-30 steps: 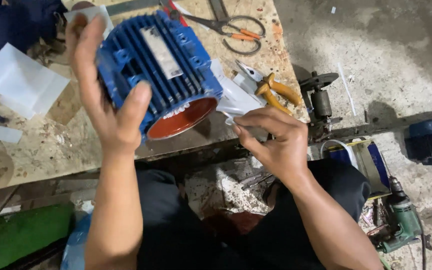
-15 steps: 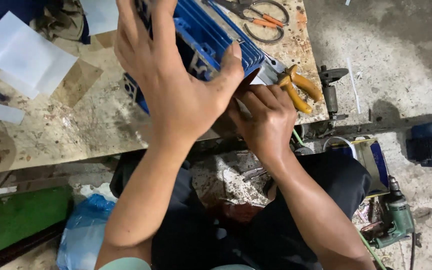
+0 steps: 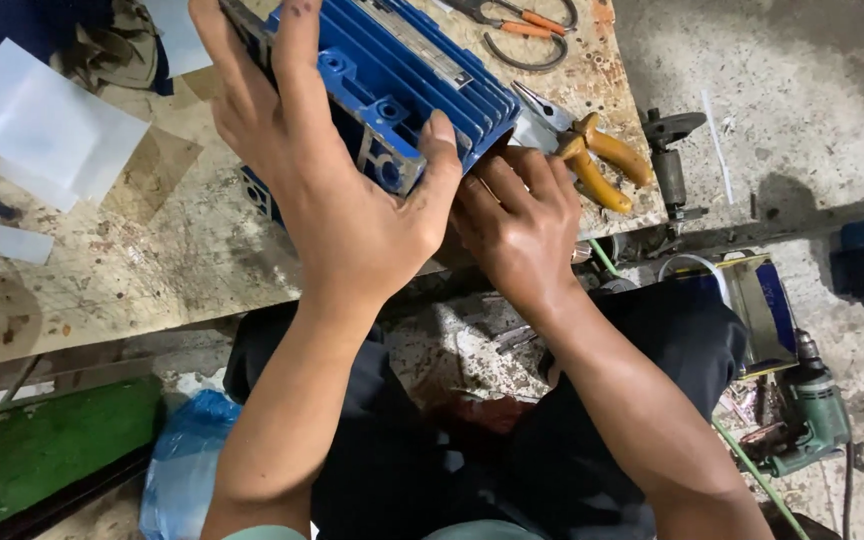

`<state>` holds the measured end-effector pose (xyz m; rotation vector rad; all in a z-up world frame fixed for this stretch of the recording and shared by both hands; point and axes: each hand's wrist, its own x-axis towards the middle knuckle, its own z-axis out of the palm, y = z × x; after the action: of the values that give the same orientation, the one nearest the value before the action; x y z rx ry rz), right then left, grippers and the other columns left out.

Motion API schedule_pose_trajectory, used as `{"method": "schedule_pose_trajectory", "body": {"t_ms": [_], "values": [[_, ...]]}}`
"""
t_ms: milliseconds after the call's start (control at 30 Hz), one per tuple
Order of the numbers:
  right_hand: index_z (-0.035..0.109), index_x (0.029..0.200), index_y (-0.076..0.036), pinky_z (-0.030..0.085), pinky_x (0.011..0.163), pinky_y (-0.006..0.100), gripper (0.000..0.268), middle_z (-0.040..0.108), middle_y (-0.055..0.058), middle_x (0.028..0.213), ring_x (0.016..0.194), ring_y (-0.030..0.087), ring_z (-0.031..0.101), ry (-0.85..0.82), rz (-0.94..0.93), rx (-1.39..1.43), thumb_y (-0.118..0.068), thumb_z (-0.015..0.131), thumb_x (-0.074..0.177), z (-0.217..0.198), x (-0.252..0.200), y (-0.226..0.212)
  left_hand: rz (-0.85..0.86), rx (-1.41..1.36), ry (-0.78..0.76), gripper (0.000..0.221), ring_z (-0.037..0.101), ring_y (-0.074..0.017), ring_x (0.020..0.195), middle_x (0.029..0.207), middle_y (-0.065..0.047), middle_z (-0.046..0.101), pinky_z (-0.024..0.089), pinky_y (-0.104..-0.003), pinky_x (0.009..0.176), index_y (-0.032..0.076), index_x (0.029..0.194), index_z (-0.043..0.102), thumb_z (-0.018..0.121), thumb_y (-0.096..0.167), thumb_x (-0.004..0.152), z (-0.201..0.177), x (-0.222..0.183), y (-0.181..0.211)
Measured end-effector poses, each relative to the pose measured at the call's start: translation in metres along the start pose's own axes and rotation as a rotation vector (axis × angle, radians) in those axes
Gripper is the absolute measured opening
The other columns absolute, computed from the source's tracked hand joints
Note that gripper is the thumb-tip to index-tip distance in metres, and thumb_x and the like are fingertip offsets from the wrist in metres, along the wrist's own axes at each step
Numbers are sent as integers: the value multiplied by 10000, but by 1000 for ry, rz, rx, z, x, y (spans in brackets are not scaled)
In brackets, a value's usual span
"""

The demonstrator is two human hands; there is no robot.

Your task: The person is trimming and fitting white insulation strips into the slots of a blue electric motor housing using pliers.

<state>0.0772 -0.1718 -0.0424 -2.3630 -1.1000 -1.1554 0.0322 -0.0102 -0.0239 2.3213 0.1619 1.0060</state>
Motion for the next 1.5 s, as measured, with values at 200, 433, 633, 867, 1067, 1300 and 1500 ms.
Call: {"method": "schedule_pose_trajectory", "body": {"t_ms": [200, 433, 633, 867, 1067, 1300, 1500], "values": [[702, 944, -78, 441, 644, 396, 200, 672, 81, 977, 828, 284, 549, -24, -34, -1, -192, 858, 995, 6, -10, 8, 43, -50, -29, 843, 42, -276, 1947, 1932, 54, -67, 327, -718, 1691, 363, 1817, 231, 807, 569, 1238, -4, 2, -7], [646, 809, -96, 367, 601, 353, 271, 636, 45, 823, 717, 232, 535, -8, 42, -91, -161, 855, 969, 7, -5, -6, 56, -68, -31, 834, 46, -265, 1938, 1924, 61, -53, 317, -705, 1692, 358, 1810, 234, 804, 557, 1235, -3, 4, -9], [699, 940, -58, 464, 485, 413, 134, 636, 86, 865, 605, 268, 589, -12, 240, 127, -109, 823, 956, 12, -10, -14, 74, -80, -38, 824, 51, -251, 1927, 1915, 68, -35, 304, -689, 1694, 352, 1801, 239, 801, 542, 1230, -3, 3, -9], [617, 864, 12, 412, 513, 408, 211, 547, 120, 803, 637, 275, 528, -54, 189, 285, -10, 798, 969, 10, -22, -7, 102, -95, -39, 811, 58, -235, 1913, 1903, 78, -13, 289, -670, 1697, 345, 1791, 244, 796, 524, 1224, -2, 6, -10], [590, 854, 17, 404, 498, 403, 196, 534, 114, 754, 624, 259, 510, -87, 178, 311, 67, 756, 946, 5, -13, -9, 114, -107, -38, 801, 63, -221, 1902, 1894, 86, 5, 276, -655, 1699, 339, 1782, 248, 793, 509, 1220, -1, 5, -13], [653, 1072, 5, 575, 728, 451, 242, 644, 171, 1102, 915, 353, 655, -206, 137, 233, -137, 836, 1002, -20, -17, -6, 132, -115, -35, 789, 69, -205, 1889, 1883, 96, 27, 261, -635, 1701, 332, 1771, 253, 788, 491, 1214, -1, 9, -16], [662, 908, 47, 552, 644, 440, 155, 662, 178, 956, 818, 333, 651, -119, 133, 302, 51, 815, 938, -8, -13, -9, 147, -128, -28, 779, 75, -191, 1878, 1873, 104, 45, 249, -620, 1703, 326, 1763, 257, 784, 476, 1209, -1, 11, -17]]}}
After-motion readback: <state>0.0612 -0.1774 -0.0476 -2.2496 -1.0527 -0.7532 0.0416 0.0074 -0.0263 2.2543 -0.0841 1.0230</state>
